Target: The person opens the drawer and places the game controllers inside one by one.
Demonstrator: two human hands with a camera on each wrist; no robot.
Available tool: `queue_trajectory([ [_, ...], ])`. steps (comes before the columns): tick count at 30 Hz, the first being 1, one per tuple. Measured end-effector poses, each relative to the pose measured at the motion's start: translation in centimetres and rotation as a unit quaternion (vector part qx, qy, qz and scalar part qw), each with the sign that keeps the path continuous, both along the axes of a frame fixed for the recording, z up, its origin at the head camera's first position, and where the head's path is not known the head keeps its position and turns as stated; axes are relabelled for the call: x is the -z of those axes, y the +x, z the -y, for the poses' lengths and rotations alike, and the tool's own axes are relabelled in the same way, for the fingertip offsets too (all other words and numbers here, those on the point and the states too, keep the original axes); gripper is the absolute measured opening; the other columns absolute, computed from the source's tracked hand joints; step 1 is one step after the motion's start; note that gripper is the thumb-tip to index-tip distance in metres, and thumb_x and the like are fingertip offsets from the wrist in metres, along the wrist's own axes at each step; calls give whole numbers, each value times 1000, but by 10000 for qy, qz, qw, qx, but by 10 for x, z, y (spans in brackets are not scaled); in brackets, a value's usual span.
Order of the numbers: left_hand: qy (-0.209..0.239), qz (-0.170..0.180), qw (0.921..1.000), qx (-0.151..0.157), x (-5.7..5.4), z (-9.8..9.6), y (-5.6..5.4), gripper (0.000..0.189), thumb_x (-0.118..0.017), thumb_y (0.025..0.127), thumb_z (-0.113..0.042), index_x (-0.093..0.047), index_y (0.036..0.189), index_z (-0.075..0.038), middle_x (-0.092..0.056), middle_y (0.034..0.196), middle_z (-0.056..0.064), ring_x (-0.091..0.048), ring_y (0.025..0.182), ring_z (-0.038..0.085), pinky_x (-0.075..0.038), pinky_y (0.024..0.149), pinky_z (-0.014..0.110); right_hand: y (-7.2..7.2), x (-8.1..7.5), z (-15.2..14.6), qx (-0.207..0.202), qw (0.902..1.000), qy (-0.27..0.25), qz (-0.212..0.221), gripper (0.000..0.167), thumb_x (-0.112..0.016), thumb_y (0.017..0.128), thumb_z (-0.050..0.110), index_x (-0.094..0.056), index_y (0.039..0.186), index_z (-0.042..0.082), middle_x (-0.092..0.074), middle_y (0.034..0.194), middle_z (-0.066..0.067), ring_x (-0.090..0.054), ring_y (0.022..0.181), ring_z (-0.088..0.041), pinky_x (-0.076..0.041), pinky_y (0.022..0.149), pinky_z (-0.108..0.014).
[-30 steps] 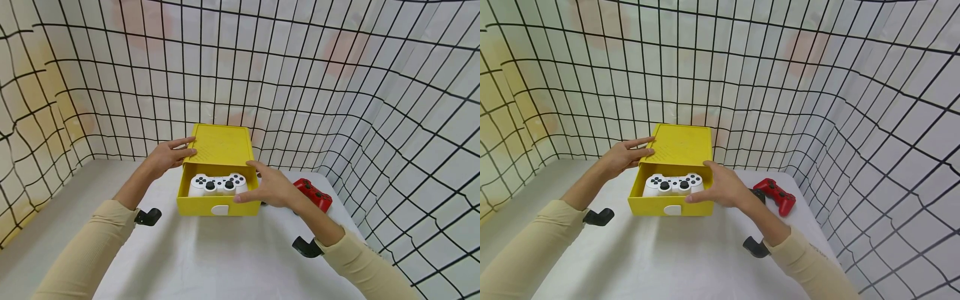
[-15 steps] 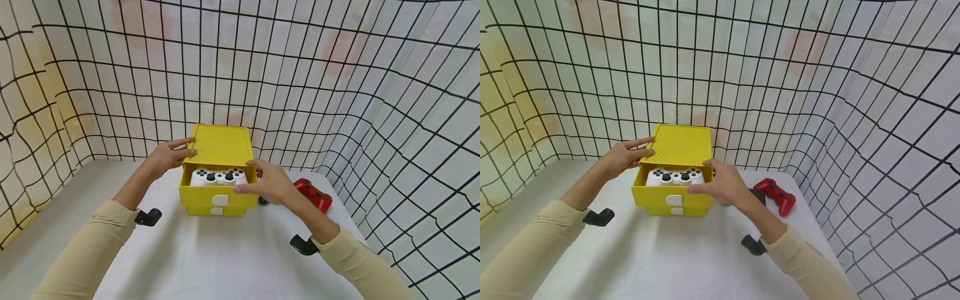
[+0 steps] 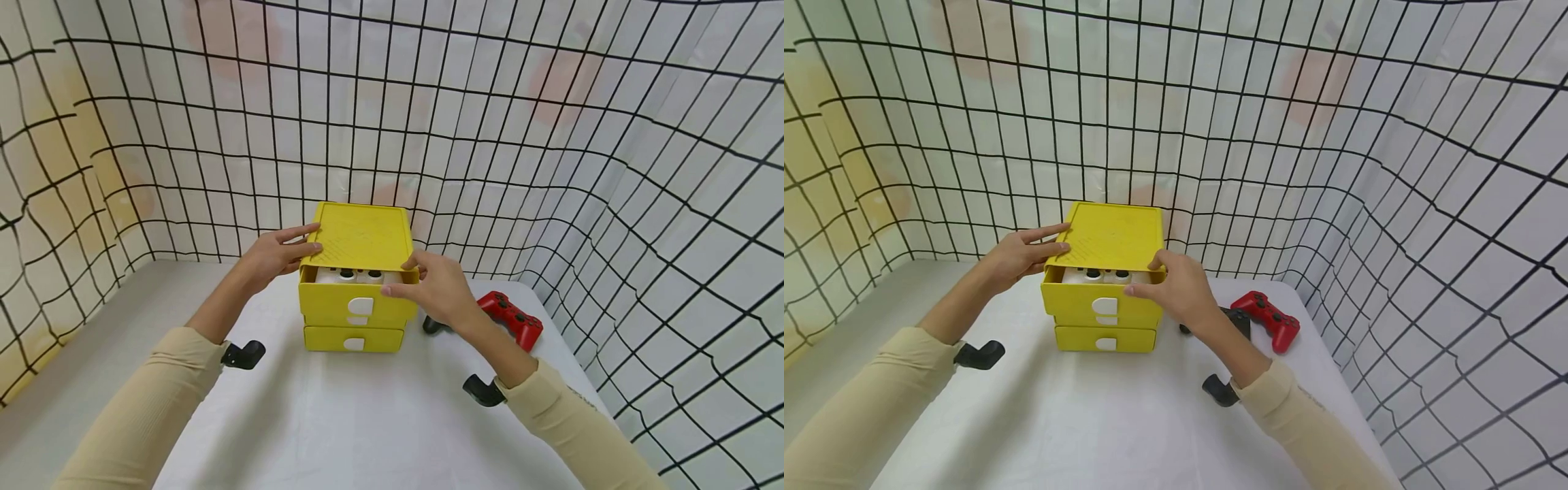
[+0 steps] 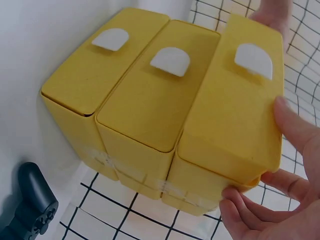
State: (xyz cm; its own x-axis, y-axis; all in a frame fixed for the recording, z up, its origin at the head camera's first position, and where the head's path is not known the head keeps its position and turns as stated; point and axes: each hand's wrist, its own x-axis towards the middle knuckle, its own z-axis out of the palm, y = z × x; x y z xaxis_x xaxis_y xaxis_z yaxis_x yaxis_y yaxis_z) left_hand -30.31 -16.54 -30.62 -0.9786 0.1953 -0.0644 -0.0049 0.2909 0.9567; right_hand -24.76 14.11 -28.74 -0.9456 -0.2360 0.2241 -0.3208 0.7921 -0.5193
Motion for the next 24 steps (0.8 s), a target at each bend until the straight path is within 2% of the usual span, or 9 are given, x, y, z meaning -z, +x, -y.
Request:
queue_trajectory([
  [4,32,-15,10000,24,-1,-1,-1,66,-70,97,-40,-42,156,-31,-54,152,7,-53,137,25,-37,120,47,1,1,0,45,9999,-97,-65,57,-83,81,51,-71,119,10,-70,125,-7,-62,112,-31,-60,87,-41],
  [9,9,2,10000,0,-1,0,-1,66,-70,96,-41,-42,156,-31,-54,151,7,-53,136,25,-38,119,47,3,-1,-1,57,9999,-107,8,54,-83,82,48,-71,121,12,-70,124,-8,-61,113,-31,-59,89,-43],
  [13,12,13,10000,-48,-1,-1,-2,67,-71,95,-42,-43,155,-31,-55,150,7,-54,136,25,-39,119,46,1,1,-2,-21,9996,-209,-174,50,-83,83,45,-72,117,11,-72,121,-7,-62,111,-31,-59,89,-42],
  [19,44,11,10000,-46,0,-1,-1,68,-71,95,-41,-42,156,-30,-49,156,6,-50,140,25,-38,119,46,-9,11,-3,-108,9963,-523,-675,38,-85,83,39,-74,103,8,-74,104,-7,-62,103,-34,-56,79,-38],
  [24,53,37,10000,-69,1,-1,-1,68,-71,95,-41,-42,156,-30,-42,161,6,-47,143,27,-38,119,46,-15,16,-3,-222,9908,-700,-1138,26,-85,84,32,-74,90,9,-73,89,-5,-60,87,-26,-51,68,-33],
])
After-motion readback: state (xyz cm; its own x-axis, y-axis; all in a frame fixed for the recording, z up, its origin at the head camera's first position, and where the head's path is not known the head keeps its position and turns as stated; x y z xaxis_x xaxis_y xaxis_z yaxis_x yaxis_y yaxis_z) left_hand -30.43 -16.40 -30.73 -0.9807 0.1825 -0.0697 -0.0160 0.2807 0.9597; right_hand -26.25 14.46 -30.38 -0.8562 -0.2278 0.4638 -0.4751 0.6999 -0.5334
